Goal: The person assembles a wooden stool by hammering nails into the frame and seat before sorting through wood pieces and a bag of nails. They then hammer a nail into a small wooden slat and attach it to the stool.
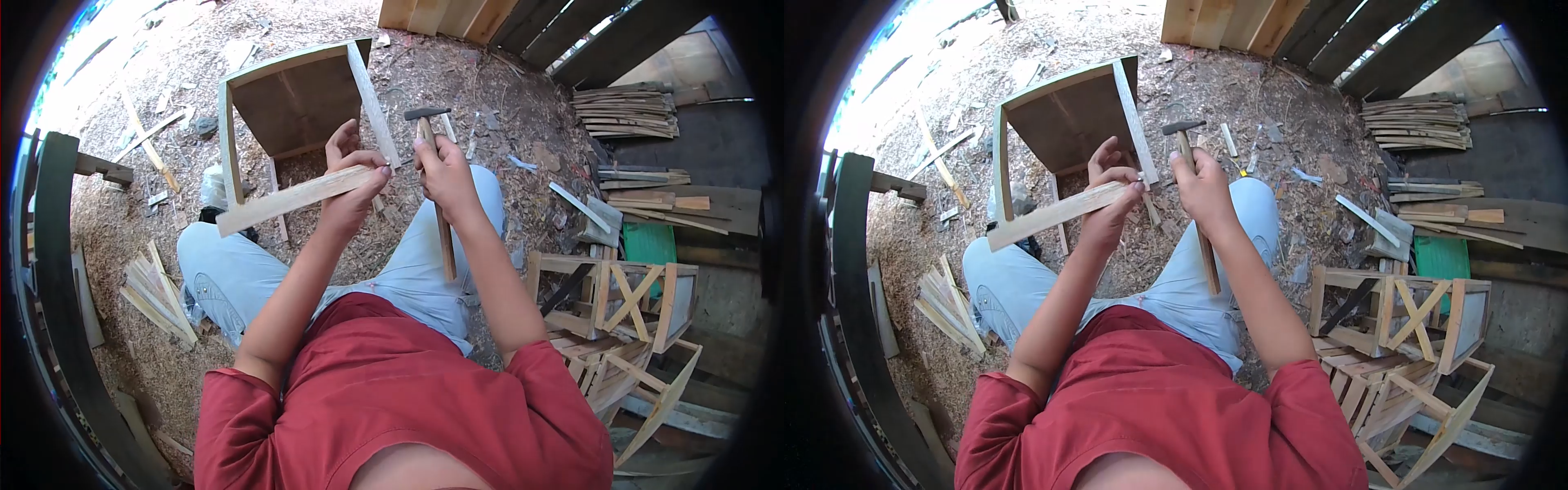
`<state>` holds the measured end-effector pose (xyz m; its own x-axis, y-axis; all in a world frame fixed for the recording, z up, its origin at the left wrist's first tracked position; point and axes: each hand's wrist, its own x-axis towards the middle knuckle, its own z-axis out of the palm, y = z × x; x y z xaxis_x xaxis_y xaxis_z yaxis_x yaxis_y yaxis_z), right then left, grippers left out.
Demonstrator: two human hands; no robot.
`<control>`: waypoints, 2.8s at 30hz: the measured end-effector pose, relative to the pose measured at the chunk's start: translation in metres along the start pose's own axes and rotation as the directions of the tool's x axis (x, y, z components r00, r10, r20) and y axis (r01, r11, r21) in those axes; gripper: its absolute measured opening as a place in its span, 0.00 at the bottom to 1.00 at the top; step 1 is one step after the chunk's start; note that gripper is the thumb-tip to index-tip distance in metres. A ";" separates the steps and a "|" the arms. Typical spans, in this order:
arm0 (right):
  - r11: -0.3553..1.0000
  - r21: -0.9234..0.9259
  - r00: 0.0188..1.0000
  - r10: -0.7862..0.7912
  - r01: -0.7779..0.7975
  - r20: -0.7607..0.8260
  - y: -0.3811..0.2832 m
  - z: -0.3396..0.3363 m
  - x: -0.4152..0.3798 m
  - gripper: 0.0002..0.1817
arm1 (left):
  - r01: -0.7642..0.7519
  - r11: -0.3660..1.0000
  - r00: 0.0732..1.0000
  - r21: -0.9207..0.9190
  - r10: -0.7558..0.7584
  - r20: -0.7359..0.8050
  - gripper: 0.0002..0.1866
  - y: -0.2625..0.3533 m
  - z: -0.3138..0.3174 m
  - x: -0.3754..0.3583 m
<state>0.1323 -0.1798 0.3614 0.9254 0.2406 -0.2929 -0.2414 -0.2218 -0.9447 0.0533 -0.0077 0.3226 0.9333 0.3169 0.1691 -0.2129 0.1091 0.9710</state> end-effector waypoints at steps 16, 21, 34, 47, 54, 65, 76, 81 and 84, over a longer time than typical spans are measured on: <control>0.948 -0.057 0.902 -0.279 0.315 0.330 -0.059 0.037 -0.070 0.10 | -0.127 0.988 0.990 0.092 0.132 -0.052 0.07 0.057 -0.032 -0.042; 0.966 -0.004 0.912 -0.242 0.258 0.330 -0.061 0.046 -0.071 0.10 | -0.202 0.940 0.973 0.274 0.225 -0.055 0.07 0.074 -0.039 -0.044; 0.986 0.158 0.851 -0.132 0.059 0.508 -0.072 0.040 -0.063 0.10 | -0.312 0.858 0.925 0.408 0.373 -0.076 0.12 0.079 -0.037 -0.047; 0.985 0.169 0.660 -0.107 -0.031 0.744 -0.079 0.031 -0.033 0.11 | -0.122 0.970 0.931 0.210 0.185 -0.314 0.30 0.104 -0.006 -0.069; 0.984 0.168 0.428 -0.178 0.063 0.886 -0.089 0.074 -0.051 0.09 | -0.050 0.985 0.890 0.165 0.119 -0.439 0.28 0.153 -0.029 -0.109; 0.978 0.159 0.452 -0.082 -0.135 0.888 -0.130 0.198 -0.132 0.13 | 0.515 0.785 0.854 0.343 -0.506 -0.123 0.16 0.297 -0.117 -0.228; 0.975 0.107 0.421 -0.015 -0.195 0.907 -0.128 0.315 -0.166 0.11 | 0.089 0.000 0.912 0.996 0.403 -0.082 0.27 0.309 -0.248 -0.224; 0.990 0.084 0.464 -0.022 -0.113 0.886 -0.102 0.373 -0.160 0.11 | 0.054 0.167 0.974 0.985 0.210 -0.089 0.22 0.268 -0.332 -0.223; 0.995 0.089 0.543 -0.057 -0.034 0.838 -0.067 0.392 -0.143 0.13 | -0.015 0.238 0.976 0.971 0.214 -0.038 0.20 0.221 -0.382 -0.222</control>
<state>-0.0989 0.1710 0.4091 0.2716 0.9348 -0.2289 -0.2976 -0.1446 -0.9437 -0.3116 0.3058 0.4350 0.8546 0.3681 0.3663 0.2163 -0.8936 0.3933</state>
